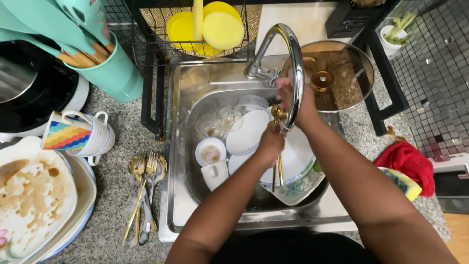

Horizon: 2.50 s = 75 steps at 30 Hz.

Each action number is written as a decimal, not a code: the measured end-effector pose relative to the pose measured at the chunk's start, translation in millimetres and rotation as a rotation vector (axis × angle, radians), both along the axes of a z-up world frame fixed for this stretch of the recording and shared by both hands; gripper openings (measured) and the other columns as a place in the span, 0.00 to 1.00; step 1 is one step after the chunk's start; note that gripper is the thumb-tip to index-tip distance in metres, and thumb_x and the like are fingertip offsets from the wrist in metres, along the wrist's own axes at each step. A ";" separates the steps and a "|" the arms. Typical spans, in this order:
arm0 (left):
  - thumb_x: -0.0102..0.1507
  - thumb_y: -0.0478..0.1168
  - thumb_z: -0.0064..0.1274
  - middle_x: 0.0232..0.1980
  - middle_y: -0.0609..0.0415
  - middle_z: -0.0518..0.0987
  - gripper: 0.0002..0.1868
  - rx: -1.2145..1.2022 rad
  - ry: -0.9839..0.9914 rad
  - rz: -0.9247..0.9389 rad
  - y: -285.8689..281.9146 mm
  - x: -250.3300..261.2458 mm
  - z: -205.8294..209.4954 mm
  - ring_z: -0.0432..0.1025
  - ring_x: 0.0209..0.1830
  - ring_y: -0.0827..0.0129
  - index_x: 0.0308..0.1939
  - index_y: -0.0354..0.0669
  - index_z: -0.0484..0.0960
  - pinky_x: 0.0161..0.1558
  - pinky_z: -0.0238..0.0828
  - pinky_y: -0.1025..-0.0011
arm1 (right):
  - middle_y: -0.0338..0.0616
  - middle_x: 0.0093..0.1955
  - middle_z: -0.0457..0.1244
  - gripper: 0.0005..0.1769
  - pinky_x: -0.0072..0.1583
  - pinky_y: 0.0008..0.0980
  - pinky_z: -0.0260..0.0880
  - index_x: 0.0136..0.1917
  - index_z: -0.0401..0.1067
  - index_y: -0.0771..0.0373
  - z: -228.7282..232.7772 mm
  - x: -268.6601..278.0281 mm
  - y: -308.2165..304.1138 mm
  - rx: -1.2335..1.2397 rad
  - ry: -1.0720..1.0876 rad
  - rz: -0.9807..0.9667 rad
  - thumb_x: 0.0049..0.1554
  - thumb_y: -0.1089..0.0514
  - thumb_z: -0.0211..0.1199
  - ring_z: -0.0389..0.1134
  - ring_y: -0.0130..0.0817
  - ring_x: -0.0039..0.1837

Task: Washing and rinsing various plates, cutlery, and kitchenware in a sink.

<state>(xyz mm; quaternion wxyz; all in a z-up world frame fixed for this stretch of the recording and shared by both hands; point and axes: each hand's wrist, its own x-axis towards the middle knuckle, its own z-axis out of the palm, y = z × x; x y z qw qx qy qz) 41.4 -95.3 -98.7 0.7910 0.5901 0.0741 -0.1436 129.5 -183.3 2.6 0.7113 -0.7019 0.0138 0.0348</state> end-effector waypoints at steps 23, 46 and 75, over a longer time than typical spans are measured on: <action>0.68 0.35 0.44 0.34 0.53 0.76 0.07 0.202 -0.221 -0.055 15.4 -27.1 57.4 0.69 0.33 0.70 0.48 0.42 0.75 0.37 0.67 0.69 | 0.44 0.47 0.66 0.18 0.31 0.42 0.66 0.63 0.61 0.64 -67.4 118.0 -9.6 -0.343 0.019 -0.169 0.65 0.51 0.52 0.66 0.49 0.33; 0.72 0.48 0.37 0.40 0.43 0.84 0.15 0.440 -0.576 -0.095 8.2 -79.3 112.2 0.79 0.43 0.48 0.46 0.43 0.76 0.46 0.73 0.55 | 0.41 0.44 0.68 0.15 0.44 0.29 0.65 0.59 0.79 0.64 43.0 -163.8 -73.9 -0.239 0.275 -0.057 0.61 0.63 0.57 0.62 0.29 0.42; 0.72 0.44 0.42 0.70 0.41 0.70 0.22 0.624 -0.847 -0.142 -58.5 -121.8 189.1 0.62 0.72 0.47 0.67 0.37 0.70 0.71 0.55 0.59 | 0.36 0.50 0.68 0.06 0.57 0.27 0.69 0.52 0.71 0.63 37.0 -197.1 -127.2 -0.009 -0.281 0.312 0.62 0.66 0.56 0.68 0.23 0.53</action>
